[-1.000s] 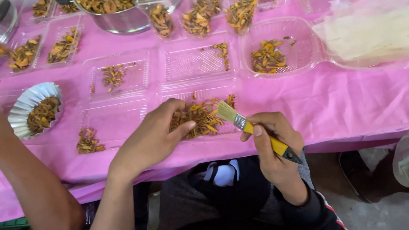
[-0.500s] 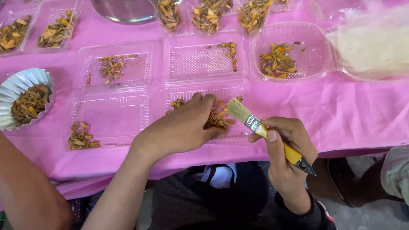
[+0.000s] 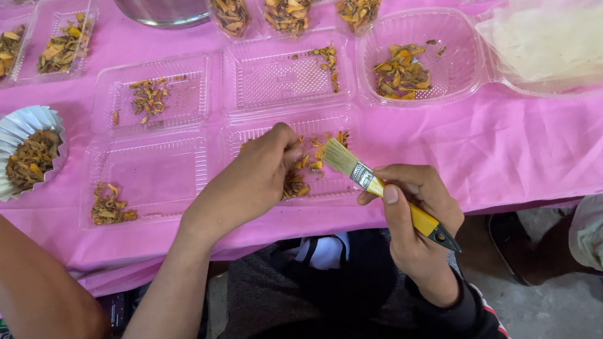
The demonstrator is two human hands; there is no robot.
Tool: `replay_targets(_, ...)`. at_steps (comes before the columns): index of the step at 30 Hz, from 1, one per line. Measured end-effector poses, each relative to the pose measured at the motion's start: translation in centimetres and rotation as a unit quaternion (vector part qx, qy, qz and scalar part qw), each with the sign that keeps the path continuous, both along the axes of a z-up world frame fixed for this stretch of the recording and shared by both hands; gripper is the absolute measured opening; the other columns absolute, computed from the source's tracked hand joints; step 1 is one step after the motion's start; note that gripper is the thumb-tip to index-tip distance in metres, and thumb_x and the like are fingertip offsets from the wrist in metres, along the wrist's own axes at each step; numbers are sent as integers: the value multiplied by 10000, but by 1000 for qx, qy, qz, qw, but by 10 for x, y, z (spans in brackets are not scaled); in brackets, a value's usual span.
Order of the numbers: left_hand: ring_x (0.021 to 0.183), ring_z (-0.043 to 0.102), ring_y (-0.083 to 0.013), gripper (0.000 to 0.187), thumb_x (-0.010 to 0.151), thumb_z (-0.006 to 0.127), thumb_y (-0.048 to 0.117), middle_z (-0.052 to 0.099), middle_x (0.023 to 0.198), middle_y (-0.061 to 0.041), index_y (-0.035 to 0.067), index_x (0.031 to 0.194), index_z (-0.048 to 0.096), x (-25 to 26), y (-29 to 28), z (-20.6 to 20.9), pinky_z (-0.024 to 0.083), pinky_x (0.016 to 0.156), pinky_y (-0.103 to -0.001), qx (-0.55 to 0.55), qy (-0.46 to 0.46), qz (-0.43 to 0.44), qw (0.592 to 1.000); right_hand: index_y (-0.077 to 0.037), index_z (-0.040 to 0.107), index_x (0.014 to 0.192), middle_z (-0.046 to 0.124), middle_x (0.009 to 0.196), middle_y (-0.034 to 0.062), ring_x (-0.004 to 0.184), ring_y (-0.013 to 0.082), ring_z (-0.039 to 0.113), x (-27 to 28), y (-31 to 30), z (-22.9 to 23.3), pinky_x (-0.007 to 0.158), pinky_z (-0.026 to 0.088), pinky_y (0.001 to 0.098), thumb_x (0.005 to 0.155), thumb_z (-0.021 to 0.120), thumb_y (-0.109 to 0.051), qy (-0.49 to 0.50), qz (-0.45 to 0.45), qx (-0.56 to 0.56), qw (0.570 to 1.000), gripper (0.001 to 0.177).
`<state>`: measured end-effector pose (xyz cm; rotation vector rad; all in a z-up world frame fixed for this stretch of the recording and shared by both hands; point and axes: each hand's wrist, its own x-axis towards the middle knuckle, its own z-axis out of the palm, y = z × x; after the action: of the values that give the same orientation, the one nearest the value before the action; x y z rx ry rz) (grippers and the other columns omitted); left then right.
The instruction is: Sorting and cleaning dried tea leaves or flowers using a brush and hands, then placing them into plastic containers.
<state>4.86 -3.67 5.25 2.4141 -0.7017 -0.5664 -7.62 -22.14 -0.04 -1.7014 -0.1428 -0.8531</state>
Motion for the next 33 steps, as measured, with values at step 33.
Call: replay_targets(33, 897, 564, -382, 133, 1021, 439, 86, 582, 994, -207, -4, 1019, 538, -15, 49, 12, 423, 783, -507, 29, -112, 168, 979, 68, 572, 1109, 697, 857, 185, 737, 232, 758, -3, 7, 3, 699, 585, 271, 1069, 481, -121, 32, -3, -34, 999, 213)
